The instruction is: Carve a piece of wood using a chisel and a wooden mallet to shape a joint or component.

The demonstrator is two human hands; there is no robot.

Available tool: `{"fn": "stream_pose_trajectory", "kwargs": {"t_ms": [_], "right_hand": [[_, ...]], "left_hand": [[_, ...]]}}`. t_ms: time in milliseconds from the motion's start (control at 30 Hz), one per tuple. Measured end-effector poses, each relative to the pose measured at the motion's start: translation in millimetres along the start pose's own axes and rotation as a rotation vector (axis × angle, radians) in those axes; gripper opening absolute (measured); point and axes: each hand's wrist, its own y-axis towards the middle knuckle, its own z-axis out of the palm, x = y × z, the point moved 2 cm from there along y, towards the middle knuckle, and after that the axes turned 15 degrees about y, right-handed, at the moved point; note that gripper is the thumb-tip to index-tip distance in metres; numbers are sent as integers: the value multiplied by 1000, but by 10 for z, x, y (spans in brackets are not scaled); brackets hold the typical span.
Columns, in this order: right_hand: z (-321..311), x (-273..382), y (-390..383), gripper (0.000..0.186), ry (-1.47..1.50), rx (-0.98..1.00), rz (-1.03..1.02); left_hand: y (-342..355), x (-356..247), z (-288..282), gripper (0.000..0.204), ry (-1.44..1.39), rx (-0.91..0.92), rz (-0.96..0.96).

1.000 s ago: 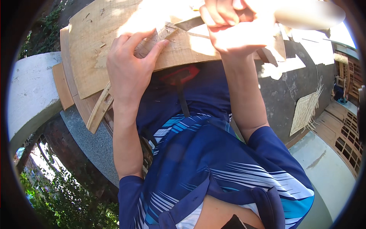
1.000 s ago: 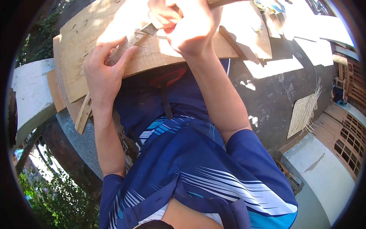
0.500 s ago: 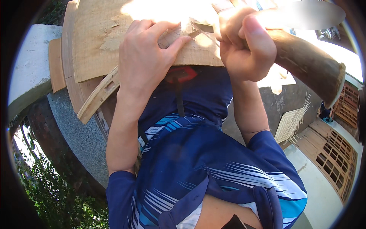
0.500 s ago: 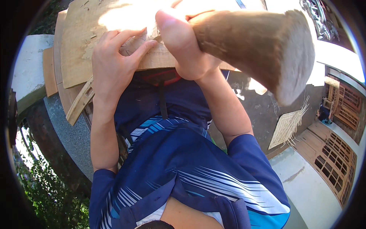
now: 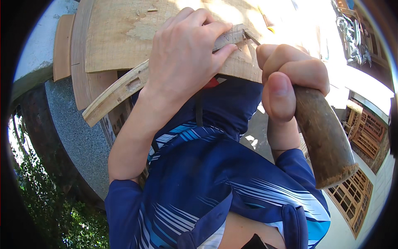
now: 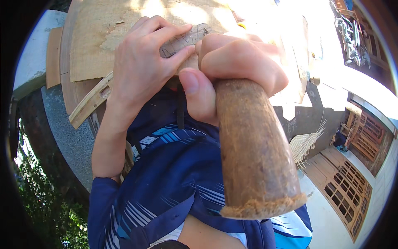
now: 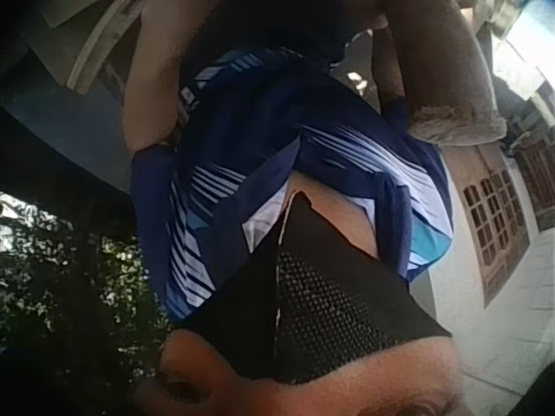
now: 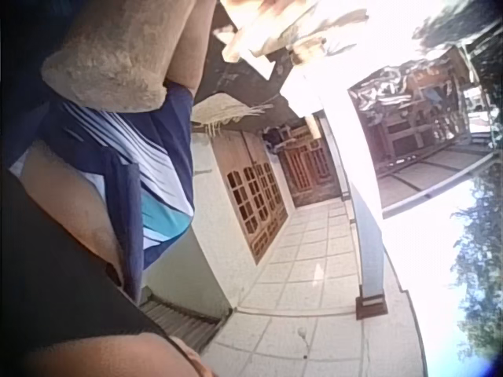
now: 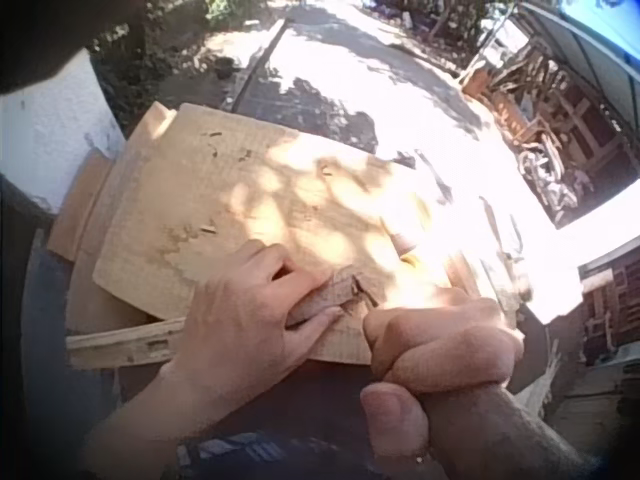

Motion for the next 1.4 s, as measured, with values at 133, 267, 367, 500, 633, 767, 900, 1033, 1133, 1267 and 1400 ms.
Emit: {"fn": "stream_pose_trajectory", "kwargs": {"t_ms": [133, 267, 367, 500, 633, 767, 900, 1033, 1133, 1267, 1400], "right_hand": [[-74, -29, 95, 10, 67, -112, 64], [-115, -57, 216, 10, 122, -157, 140], [-141, -82, 291, 10, 132, -166, 176], [-145, -94, 348, 15, 125, -198, 162], [-131, -122, 376, 19, 229, -245, 253], [-184, -147, 388, 24, 265, -333, 227], [-293, -159, 362, 28, 399, -402, 262], [-369, -167, 321, 32, 446, -492, 235], [-402, -234, 347, 34, 557, -529, 227], [-429, -279, 482, 44, 591, -501, 326], [-396, -280, 675, 39, 624, -430, 531]], "left_hand": [[0, -8, -22, 33, 3, -26, 15], [-15, -31, 1, 32, -15, -29, -9], [-18, -29, 14, 31, -38, -42, -29], [-17, -34, 20, 20, -74, -21, -36], [-16, -41, 21, 19, -84, -6, -43], [1, -33, 33, 20, -99, -12, -50], [-3, -35, 31, 29, -123, -40, -62], [1, -45, 31, 31, -105, -14, -61], [20, -47, 27, 30, -91, -16, -51], [37, -52, 8, 30, -62, 1, -28], [45, -59, -3, 34, -28, 20, -24]]}}
